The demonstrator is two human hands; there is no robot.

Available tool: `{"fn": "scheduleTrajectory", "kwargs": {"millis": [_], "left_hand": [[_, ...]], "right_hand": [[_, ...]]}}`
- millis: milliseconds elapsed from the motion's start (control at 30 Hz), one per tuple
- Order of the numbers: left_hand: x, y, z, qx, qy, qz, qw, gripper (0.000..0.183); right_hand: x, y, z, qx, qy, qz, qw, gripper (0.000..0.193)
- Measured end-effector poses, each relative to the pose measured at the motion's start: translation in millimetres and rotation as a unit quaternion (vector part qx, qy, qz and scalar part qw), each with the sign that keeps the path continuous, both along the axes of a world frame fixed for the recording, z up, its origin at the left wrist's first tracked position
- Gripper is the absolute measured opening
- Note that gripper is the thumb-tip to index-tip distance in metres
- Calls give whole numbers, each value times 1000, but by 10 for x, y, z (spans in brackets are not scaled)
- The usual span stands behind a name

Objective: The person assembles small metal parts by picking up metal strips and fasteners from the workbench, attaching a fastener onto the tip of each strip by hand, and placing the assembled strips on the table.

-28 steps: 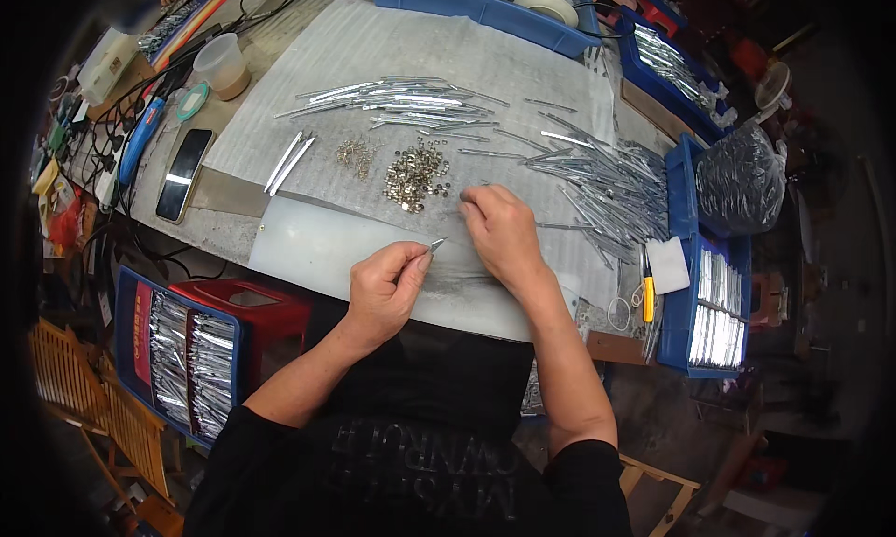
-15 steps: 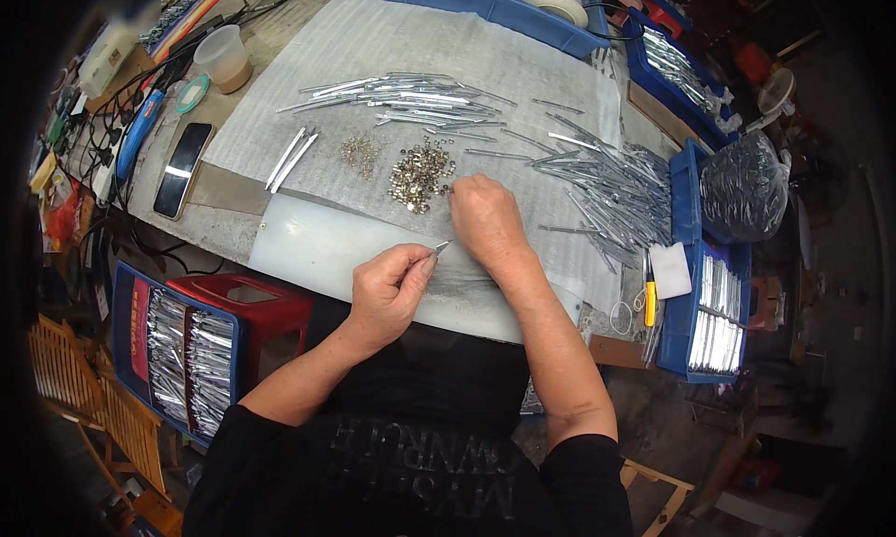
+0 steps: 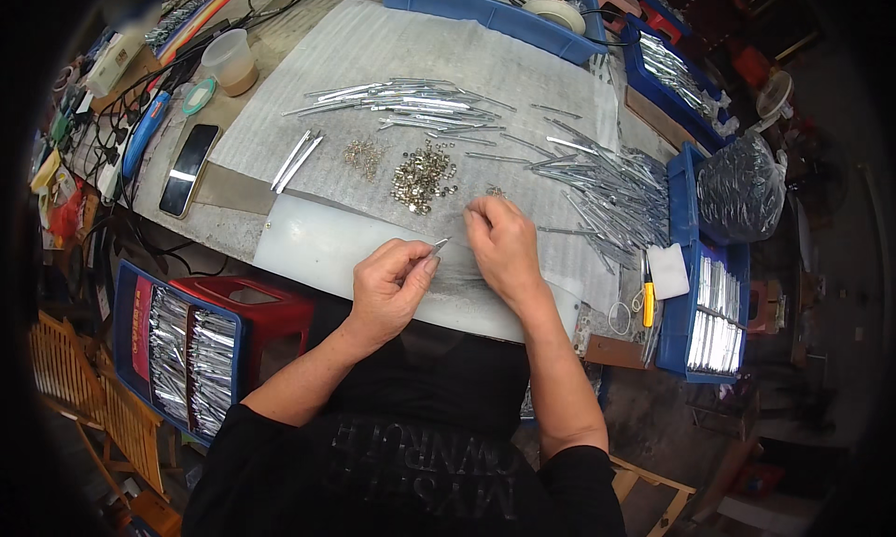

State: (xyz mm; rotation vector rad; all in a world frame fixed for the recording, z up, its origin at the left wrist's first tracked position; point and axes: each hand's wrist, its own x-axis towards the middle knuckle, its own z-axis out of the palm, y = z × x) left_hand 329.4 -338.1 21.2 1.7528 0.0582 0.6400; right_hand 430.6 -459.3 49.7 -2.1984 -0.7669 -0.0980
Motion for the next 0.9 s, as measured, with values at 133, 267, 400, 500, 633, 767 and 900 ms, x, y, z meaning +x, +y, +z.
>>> {"fn": "scheduleTrajectory", "kwargs": {"millis": [133,267,400,500,633,767,900], "left_hand": [[9,5,-28,42,-12,10,999,8],[2,-58,-7,4,5,18,1000,12],[-20,-111,51,-17,6,12,1000,14],[-33,-107,78,34,6,-6,999,17],[-23,-125,78,12,-17,-23,1000,17],[-33,-166,110,-44,-17,-55,997,17],[-28,-183,75,-50,-22,-61,997,17]], "right_hand": [[-227,-144,-57,101,150,-7,983,12],[-407,-161,-89,246,281,1,928,11],[-478,-167,-91,298,320,4,899,12],[-497,-182,-122,331,348,-4,877,13],[-532,-186,-134,385,399,-1,832,12],[-564,-176,-151,448,426,14,786,10],[-574,-181,-164,468,440,24,766,10]]}}
